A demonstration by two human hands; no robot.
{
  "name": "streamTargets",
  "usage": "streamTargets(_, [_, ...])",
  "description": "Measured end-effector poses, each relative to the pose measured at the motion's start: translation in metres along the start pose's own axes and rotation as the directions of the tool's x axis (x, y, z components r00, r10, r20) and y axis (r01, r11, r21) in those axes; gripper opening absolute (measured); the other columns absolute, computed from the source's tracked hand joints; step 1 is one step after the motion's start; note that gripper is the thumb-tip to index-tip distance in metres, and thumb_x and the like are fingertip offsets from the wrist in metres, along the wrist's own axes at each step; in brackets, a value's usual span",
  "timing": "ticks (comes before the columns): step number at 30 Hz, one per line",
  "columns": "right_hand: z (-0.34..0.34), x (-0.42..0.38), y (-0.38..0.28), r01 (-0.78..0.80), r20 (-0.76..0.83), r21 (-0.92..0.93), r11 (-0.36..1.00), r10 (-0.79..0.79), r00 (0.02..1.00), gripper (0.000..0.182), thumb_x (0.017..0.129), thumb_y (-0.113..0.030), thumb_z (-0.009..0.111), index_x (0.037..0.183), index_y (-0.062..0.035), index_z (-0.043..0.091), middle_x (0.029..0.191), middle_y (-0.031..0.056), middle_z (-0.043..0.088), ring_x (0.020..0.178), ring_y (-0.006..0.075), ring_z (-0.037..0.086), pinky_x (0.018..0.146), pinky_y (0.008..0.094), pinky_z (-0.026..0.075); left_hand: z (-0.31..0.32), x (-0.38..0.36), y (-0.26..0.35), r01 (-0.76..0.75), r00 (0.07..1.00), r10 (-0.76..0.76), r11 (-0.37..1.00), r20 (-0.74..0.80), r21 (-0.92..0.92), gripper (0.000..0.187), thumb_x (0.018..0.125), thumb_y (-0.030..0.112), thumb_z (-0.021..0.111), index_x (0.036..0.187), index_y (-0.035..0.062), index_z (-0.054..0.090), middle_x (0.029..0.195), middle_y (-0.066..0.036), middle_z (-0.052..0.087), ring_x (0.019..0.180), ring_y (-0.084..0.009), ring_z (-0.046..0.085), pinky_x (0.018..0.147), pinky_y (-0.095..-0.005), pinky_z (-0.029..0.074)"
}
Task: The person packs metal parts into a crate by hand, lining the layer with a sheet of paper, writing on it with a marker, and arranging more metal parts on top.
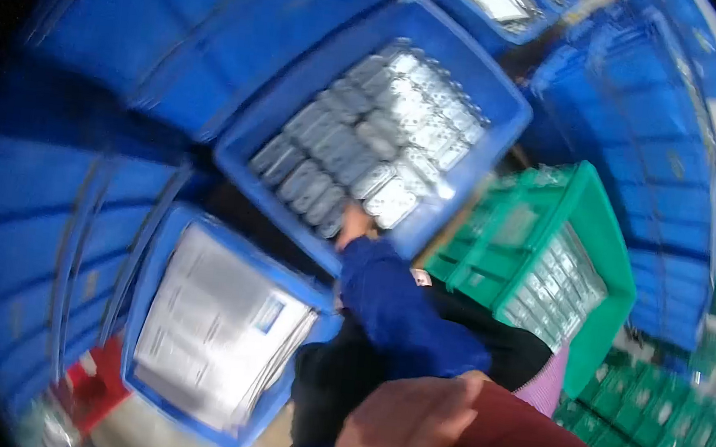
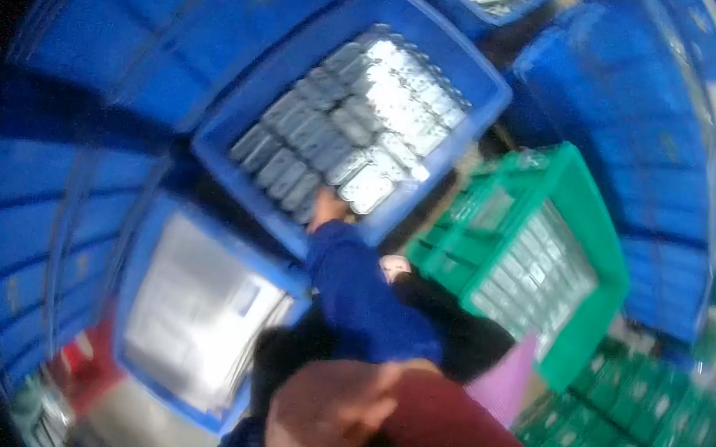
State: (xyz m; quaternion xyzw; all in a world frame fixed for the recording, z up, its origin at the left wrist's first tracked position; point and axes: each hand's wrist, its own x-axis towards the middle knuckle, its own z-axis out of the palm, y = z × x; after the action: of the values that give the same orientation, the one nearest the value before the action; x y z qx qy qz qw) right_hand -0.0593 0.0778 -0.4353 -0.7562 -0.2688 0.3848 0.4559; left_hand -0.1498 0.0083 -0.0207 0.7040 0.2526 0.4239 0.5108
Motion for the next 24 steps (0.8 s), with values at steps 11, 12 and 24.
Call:
streamTargets(11, [0.017,-0.008,-0.053,-0.579,-0.226,-0.164,0.798,0.541,0.810,0.071,0.063,-0.028,0.076,0.112,0.0071,0.039,0.111,0.0273,0.051,0.108,0.0376,0.048,0.092,0.0416,0.039,0.026,0.009,0.022,0.195,0.973,-0.218,0.947,0.068,0.254,0.025,0.075,-0.004,0.061,0.100,-0.0031,0.058,0.091,-0.017,0.063,0.081,-0.0311,0.062,0.073,-0.0348,0.048])
streamTargets(12, [0.015,-0.009,-0.053,-0.554,-0.204,-0.172,0.814,0.521,0.829,0.068,0.063,-0.026,0.076,0.110,0.0068,0.041,0.111,0.0268,0.051,0.108,0.0376,0.047,0.091,0.0417,0.039,0.028,0.012,0.023,0.192,0.973,-0.218,0.946,0.076,0.261,0.026,0.074,-0.004,0.061,0.100,-0.0027,0.058,0.091,-0.016,0.063,0.081,-0.0308,0.062,0.073,-0.0347,0.048])
streamTargets(24, [0.015,-0.021,-0.097,-0.625,-0.450,-0.425,0.654,0.446,0.773,0.042,0.072,-0.019,0.061,0.108,-0.0006,0.049,0.101,0.0191,0.056,0.097,0.0319,0.053,0.085,0.0405,0.042,0.051,0.022,0.022,0.142,0.968,-0.207,0.917,0.139,0.374,0.026,0.074,-0.004,0.062,0.100,-0.0025,0.060,0.088,-0.016,0.063,0.077,-0.0299,0.062,0.070,-0.0331,0.049])
